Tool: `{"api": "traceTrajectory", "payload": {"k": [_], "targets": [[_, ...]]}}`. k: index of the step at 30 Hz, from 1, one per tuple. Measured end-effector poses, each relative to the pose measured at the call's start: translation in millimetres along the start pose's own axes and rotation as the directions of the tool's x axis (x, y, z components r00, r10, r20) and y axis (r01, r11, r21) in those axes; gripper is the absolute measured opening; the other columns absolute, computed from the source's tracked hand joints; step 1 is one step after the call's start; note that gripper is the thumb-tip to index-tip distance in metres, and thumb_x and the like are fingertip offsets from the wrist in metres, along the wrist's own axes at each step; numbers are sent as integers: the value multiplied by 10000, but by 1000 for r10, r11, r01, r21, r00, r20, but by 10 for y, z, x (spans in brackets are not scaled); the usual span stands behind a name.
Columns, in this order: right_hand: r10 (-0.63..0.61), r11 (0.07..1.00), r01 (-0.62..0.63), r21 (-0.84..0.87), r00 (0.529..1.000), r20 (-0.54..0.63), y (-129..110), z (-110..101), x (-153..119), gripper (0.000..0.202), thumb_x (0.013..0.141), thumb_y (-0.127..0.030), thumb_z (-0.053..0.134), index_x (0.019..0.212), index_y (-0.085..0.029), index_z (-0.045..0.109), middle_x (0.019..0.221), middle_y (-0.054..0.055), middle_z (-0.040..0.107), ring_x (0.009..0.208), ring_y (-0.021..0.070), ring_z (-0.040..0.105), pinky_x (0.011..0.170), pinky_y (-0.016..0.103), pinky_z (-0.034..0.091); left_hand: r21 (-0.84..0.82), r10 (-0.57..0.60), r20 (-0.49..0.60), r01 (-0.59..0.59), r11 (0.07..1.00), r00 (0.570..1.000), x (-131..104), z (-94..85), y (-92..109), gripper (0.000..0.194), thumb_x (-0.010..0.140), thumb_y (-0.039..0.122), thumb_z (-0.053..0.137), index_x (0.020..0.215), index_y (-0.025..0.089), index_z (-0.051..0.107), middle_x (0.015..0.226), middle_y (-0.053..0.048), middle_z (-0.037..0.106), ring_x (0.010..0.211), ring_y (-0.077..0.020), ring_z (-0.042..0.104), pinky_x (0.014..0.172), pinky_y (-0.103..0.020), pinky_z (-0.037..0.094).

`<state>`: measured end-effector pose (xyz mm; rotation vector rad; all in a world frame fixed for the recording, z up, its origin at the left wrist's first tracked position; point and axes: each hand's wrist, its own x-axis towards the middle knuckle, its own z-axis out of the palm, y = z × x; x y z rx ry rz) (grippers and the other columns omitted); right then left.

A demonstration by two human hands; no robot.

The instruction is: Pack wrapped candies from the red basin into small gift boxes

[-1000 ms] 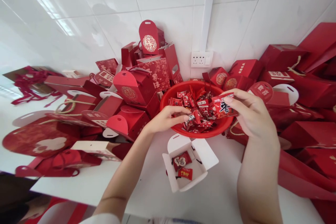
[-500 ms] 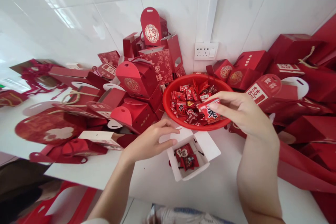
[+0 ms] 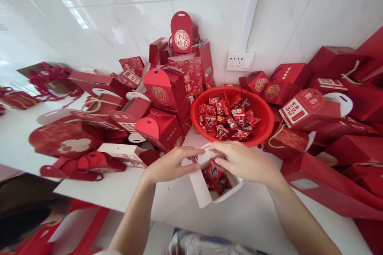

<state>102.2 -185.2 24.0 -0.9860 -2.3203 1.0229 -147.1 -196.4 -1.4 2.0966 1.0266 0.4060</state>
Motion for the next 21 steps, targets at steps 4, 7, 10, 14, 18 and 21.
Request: {"api": "traceTrajectory", "payload": {"k": [4,7,10,14,18,21], "targets": [[2,997,-7,-74,998,-64,29,7,-141,281,863,-76,542,968,-237,746,974,28,785,871,215,737,783,312,539,2,-7,1,7,1000,1000,-3,-1,-24,451,956,374,610,1367,189,638,1189,-96,735,986,-208,699,890,-290,528],[-2,998,-4,-67,996,-85,20,-37,-233,258,901,-109,527,934,-233,751,940,24,787,842,209,734,785,312,536,9,8,2,-8,1000,1000,1,-1,-33,448,963,376,598,1366,185,639,1196,-102,735,981,-210,703,894,-294,529],[30,996,-41,-74,988,-150,78,-74,-337,207,917,-167,552,965,-230,744,985,37,783,900,213,734,833,324,541,3,26,-11,-26,1000,1000,4,5,-42,438,970,382,589,1360,190,643,1234,-109,723,1017,-218,698,926,-307,522],[99,988,-139,-72,912,-398,274,-96,-557,150,855,-279,675,992,-239,721,1017,57,769,938,243,724,869,373,561,-44,38,-31,-39,998,999,-10,-2,-34,433,972,407,588,1341,191,655,1261,-112,707,1078,-225,682,955,-313,513],[216,970,-241,5,857,-468,439,14,-815,275,789,-374,762,1031,-254,716,1030,57,772,925,269,729,842,409,593,-83,105,18,-103,991,994,-41,-31,-15,609,823,450,770,1366,206,640,1335,-124,664,1180,-275,645,1031,-359,490],[252,967,-227,112,826,-503,486,229,-940,365,812,-399,758,1144,-260,695,1116,63,765,944,257,733,853,397,611,-83,119,46,-115,990,992,-47,-13,-31,709,754,396,832,1407,235,606,1415,-122,610,1270,-299,597,1092,-391,457]]}}
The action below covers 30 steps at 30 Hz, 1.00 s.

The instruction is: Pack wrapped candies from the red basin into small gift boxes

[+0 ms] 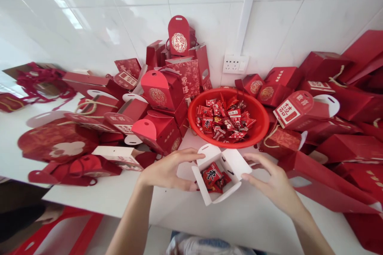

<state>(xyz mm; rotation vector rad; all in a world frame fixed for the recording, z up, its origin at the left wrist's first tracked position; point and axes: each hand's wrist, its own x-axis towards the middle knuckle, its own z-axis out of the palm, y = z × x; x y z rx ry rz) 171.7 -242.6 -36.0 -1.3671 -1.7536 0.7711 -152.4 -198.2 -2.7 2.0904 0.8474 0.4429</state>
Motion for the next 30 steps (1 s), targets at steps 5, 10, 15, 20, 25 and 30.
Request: {"api": "traceTrajectory", "payload": {"k": [5,10,15,20,25,30], "targets": [[-35,977,71,200,983,-179,52,332,-267,445,826,-348,759,1249,-254,656,1233,105,728,1091,276,718,912,391,617,30,-127,-62,130,991,990,54,119,-58,705,794,328,783,1454,242,551,1453,-114,588,1283,-291,584,1108,-424,450],[6,935,53,350,986,-167,34,513,-434,474,846,-330,740,1302,-265,627,1231,120,735,1123,284,718,964,418,602,-70,-156,-81,151,986,984,101,236,-33,909,803,235,745,1597,289,305,1482,-93,566,1177,-246,633,1070,-421,486],[-153,956,166,240,986,-70,12,533,-450,453,828,-380,756,1267,-287,696,1286,111,710,1221,311,663,1018,444,573,-129,-199,-99,185,974,975,122,314,-26,889,829,269,730,1602,287,290,1438,-95,603,1176,-243,631,1089,-447,466],[-286,949,297,108,952,-108,-6,539,-361,302,828,-342,761,1127,-306,748,1144,77,771,1143,313,693,960,484,603,-125,-123,-119,108,986,985,143,343,-22,696,819,260,745,1479,262,525,1444,-83,609,1211,-246,619,1072,-399,478],[-323,942,332,47,936,-139,-29,575,-314,157,869,-305,714,1020,-283,749,1037,73,792,1076,314,707,907,493,613,-122,-115,-122,100,987,986,126,353,-2,540,838,240,718,1373,238,643,1364,-78,672,1227,-252,630,1101,-387,458],[-344,937,349,22,930,-132,-60,563,-275,117,886,-314,692,982,-277,747,967,68,793,1021,314,711,869,495,610,-108,8,-65,-15,994,998,151,347,47,410,884,182,650,1288,225,706,1287,-90,702,1167,-222,658,1038,-334,487]]}}
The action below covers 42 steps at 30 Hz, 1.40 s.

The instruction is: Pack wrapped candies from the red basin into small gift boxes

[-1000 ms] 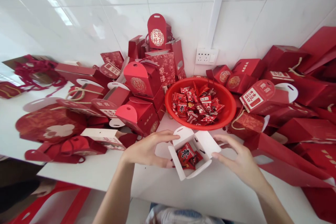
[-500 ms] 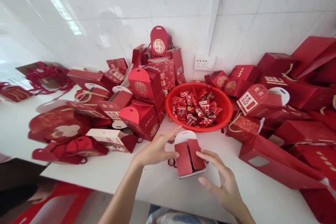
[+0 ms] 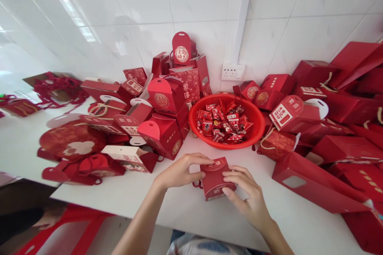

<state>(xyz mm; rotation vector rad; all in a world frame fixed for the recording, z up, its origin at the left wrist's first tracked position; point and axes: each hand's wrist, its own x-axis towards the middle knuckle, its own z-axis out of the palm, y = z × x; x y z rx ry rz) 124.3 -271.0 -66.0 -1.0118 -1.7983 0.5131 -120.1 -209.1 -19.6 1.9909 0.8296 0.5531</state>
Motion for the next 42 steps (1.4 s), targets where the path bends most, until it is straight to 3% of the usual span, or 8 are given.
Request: {"api": "traceTrajectory", "payload": {"k": [8,12,16,19,22,28,36,42], "targets": [[104,992,-99,72,992,-74,14,127,-92,208,879,-282,691,1087,-278,697,1049,73,754,1032,277,689,897,438,583,-8,-61,-32,60,998,998,7,40,122,358,1011,332,472,1205,199,742,1244,-85,707,1123,-230,654,1004,-319,473],[445,874,-398,279,886,-132,127,312,-165,506,841,-416,736,1293,-270,563,1253,106,676,1107,273,672,949,433,565,39,-157,-114,162,986,981,-32,198,160,394,929,491,634,1195,208,698,1197,-71,710,1067,-236,646,957,-323,478],[600,685,-571,452,794,95,277,322,-116,726,781,-581,745,1378,-234,521,1403,142,611,1256,308,613,1051,454,506,-23,-180,-187,179,984,966,-73,355,65,363,913,423,669,1202,205,651,1229,-80,683,1103,-229,622,986,-328,465],[592,656,-603,454,785,186,333,239,-59,624,819,-655,660,1257,-211,636,1358,148,648,1244,315,617,1037,431,500,-110,-211,-197,192,975,957,-87,383,-6,352,904,403,677,1199,212,657,1254,-83,662,1117,-226,619,1001,-325,467],[610,697,-601,391,784,116,328,158,-20,507,809,-680,649,965,-203,725,1222,142,705,1164,323,634,976,406,497,-62,-223,-203,214,975,954,-76,346,-12,358,895,406,687,1212,240,682,1298,-86,625,1173,-240,591,1057,-348,441],[659,607,-598,523,747,89,239,-33,66,434,725,-607,777,667,-199,643,739,47,670,750,212,582,713,326,455,37,-303,-203,317,948,931,-26,234,51,430,895,414,656,1311,308,669,1231,-79,579,1070,-222,613,976,-352,498],[531,562,-510,651,826,189,47,-338,229,349,784,-487,792,1002,-223,722,812,34,688,839,204,597,847,351,443,-94,-338,-206,325,941,918,52,277,-85,453,810,390,710,1237,240,720,1157,-79,590,745,-132,569,705,-277,519],[444,615,-545,570,836,322,-146,-293,431,467,831,-476,755,1202,-213,653,801,29,694,781,186,621,780,343,470,145,-259,-239,298,944,936,115,115,226,555,727,252,768,1278,256,707,1116,-68,637,1037,-249,604,973,-379,488]]}}
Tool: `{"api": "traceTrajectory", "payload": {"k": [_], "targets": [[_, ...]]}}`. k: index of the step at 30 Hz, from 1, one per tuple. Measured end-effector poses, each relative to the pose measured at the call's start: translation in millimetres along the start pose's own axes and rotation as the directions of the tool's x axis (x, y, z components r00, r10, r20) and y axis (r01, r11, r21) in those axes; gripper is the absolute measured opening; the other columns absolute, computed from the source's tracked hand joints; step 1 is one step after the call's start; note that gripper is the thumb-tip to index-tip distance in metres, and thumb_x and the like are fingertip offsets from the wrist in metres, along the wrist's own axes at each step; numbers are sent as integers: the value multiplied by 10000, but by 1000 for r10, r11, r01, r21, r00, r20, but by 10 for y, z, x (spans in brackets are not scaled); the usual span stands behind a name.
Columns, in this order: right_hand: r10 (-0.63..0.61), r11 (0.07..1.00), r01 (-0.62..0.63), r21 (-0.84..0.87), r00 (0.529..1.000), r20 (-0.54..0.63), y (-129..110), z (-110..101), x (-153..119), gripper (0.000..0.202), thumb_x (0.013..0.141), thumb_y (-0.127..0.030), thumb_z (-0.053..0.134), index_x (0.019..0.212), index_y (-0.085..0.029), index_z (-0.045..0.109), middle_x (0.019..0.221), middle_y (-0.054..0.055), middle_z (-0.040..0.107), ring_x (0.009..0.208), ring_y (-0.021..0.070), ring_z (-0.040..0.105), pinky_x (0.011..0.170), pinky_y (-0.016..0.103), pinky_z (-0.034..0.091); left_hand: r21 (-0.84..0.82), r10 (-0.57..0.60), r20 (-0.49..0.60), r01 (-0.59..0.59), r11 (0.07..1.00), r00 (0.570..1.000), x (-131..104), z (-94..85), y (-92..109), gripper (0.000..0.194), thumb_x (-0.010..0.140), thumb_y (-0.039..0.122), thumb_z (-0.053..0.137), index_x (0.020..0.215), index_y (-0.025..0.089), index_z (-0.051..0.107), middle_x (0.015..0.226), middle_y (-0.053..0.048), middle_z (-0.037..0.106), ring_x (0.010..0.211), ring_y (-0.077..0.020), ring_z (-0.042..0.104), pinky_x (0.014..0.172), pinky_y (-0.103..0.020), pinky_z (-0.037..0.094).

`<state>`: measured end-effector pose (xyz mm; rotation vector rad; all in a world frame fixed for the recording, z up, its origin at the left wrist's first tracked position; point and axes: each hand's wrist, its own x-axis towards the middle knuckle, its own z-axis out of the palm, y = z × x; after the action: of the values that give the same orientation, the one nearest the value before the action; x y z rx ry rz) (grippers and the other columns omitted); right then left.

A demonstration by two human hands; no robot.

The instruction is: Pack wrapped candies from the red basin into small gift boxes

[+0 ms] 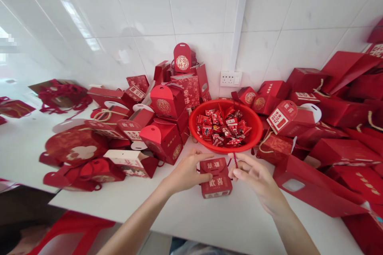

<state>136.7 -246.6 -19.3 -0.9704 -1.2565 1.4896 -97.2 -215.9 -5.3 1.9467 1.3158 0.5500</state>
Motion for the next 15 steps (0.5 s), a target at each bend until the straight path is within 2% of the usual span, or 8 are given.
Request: {"api": "traceTrajectory", "payload": {"k": [3,5,8,10,12,15], "targets": [[-13,999,13,-49,1000,-6,-148,29,36,485,811,-479,763,1194,-211,632,828,29,701,771,179,631,784,348,493,-33,57,-5,-57,998,998,17,-237,167,685,680,268,823,1344,266,654,1236,-82,617,1105,-270,591,989,-389,482],[-12,996,11,-85,1000,-11,-284,31,40,517,791,-478,775,1199,-204,616,845,33,708,770,180,640,803,358,508,-178,49,35,-42,983,998,32,-404,278,697,707,328,827,1368,247,620,1138,-77,651,990,-238,624,894,-364,518],[-21,992,22,-122,1000,11,-501,34,42,524,779,-478,775,1189,-195,612,870,46,712,793,193,664,825,371,524,-485,67,144,11,875,987,50,-635,489,608,793,369,773,1350,197,602,889,-40,675,803,-176,636,792,-316,523],[-40,988,44,-147,999,32,-620,36,56,489,781,-476,769,1150,-189,629,875,53,710,789,196,671,814,373,529,-621,119,102,-31,783,988,59,-755,645,523,806,361,759,1284,190,634,966,-65,695,818,-167,644,803,-314,530],[-81,981,84,-178,996,27,-707,27,79,471,789,-469,762,1144,-186,634,851,46,707,737,183,658,776,365,528,-634,153,41,-93,768,987,68,-819,760,439,813,359,752,1209,187,671,1077,-89,700,866,-176,654,823,-322,541],[-144,963,138,-233,990,-10,-793,-15,104,475,800,-459,753,1168,-182,635,814,31,703,667,163,629,731,357,521,-433,163,21,-138,891,986,81,-755,740,329,840,377,735,1092,167,717,962,-65,724,852,-179,657,812,-302,535]]}}
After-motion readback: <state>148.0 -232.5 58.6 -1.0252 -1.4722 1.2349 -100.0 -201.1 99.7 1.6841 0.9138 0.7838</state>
